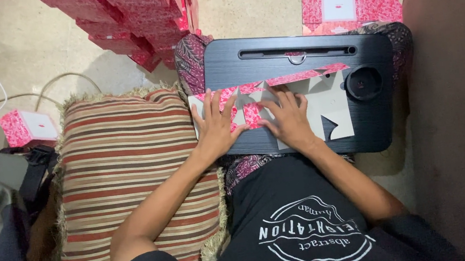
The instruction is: The person assembles small red-and-white patterned cardboard boxes by folding flat pieces into shape and stacking the finished boxes. The person handles the pieces by hand on a small lap table, repeatedly folding and closing each box before placing it on a growing stack.
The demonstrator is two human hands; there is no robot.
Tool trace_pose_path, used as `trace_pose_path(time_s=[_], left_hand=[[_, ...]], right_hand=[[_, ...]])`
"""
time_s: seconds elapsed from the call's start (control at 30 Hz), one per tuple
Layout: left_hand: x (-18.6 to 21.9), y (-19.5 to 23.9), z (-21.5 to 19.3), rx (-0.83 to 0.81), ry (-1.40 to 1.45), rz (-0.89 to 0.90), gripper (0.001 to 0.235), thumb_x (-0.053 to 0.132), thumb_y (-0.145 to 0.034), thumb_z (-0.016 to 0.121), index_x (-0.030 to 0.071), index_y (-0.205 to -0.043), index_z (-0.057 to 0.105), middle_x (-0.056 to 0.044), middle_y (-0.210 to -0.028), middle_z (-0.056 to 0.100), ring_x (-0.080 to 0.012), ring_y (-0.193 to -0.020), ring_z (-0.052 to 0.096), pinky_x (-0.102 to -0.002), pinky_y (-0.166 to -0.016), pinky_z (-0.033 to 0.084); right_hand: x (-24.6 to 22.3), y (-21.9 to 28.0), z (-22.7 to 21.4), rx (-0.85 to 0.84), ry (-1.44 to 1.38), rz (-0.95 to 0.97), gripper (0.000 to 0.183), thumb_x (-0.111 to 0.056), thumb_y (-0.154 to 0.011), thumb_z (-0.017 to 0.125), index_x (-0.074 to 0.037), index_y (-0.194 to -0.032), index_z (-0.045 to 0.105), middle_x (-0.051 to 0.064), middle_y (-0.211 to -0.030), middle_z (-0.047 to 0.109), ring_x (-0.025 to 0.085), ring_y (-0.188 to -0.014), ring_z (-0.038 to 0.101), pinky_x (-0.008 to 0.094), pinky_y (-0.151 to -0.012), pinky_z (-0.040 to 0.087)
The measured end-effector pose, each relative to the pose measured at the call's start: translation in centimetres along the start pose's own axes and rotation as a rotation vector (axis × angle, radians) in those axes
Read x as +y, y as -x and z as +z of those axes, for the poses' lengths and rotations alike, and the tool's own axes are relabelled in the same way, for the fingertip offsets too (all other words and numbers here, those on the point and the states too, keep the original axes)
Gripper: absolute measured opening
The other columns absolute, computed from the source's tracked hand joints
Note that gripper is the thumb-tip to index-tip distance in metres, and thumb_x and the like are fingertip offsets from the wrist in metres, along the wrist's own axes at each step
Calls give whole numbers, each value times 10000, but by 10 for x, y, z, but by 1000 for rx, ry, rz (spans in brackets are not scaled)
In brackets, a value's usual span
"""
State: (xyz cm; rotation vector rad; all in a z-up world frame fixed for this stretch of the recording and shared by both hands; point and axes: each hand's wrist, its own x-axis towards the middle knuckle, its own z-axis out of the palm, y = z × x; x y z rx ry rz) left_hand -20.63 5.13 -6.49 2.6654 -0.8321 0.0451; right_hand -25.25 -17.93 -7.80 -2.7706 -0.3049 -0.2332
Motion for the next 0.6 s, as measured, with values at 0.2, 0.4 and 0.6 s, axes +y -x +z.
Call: trace_pose_path(time_s=[0.2, 0.4, 0.6], left_hand=[[-4, -5, -1, -157, -17, -64, 792, 717, -949, 475, 240, -1574, 375, -225, -1692, 62, -430, -1563, -42, -831, -1081, 12], [-15, -7, -7, -215, -93, -56, 854, 688, -919, 529, 316, -1626, 226, -179, -1716, 30, -404, -1573, -50, -862, -1066, -43], [-24, -8, -5, -230, -106, -26, 888, 722, -894, 520, 346, -1628, 191, -150, -1722, 16, -394, -1573, -50, -877, -1059, -28]], right_hand=[[22, 6, -10, -161, -79, 17, 479, -331, -934, 711, -329, -1391, 567, 63, -1355, 565, 237, -1296, 517, 575, -1130, 292], [-4, 16, -83, -628, 90, -45, 1091, -521, -699, 882, -206, -1594, 344, 218, -1706, 146, 460, -1561, 103, 781, -1161, 68], [7, 28, -76, -633, 126, -53, 1064, -500, -777, 837, -229, -1630, 262, 175, -1714, 140, 440, -1562, 107, 746, -1173, 86]])
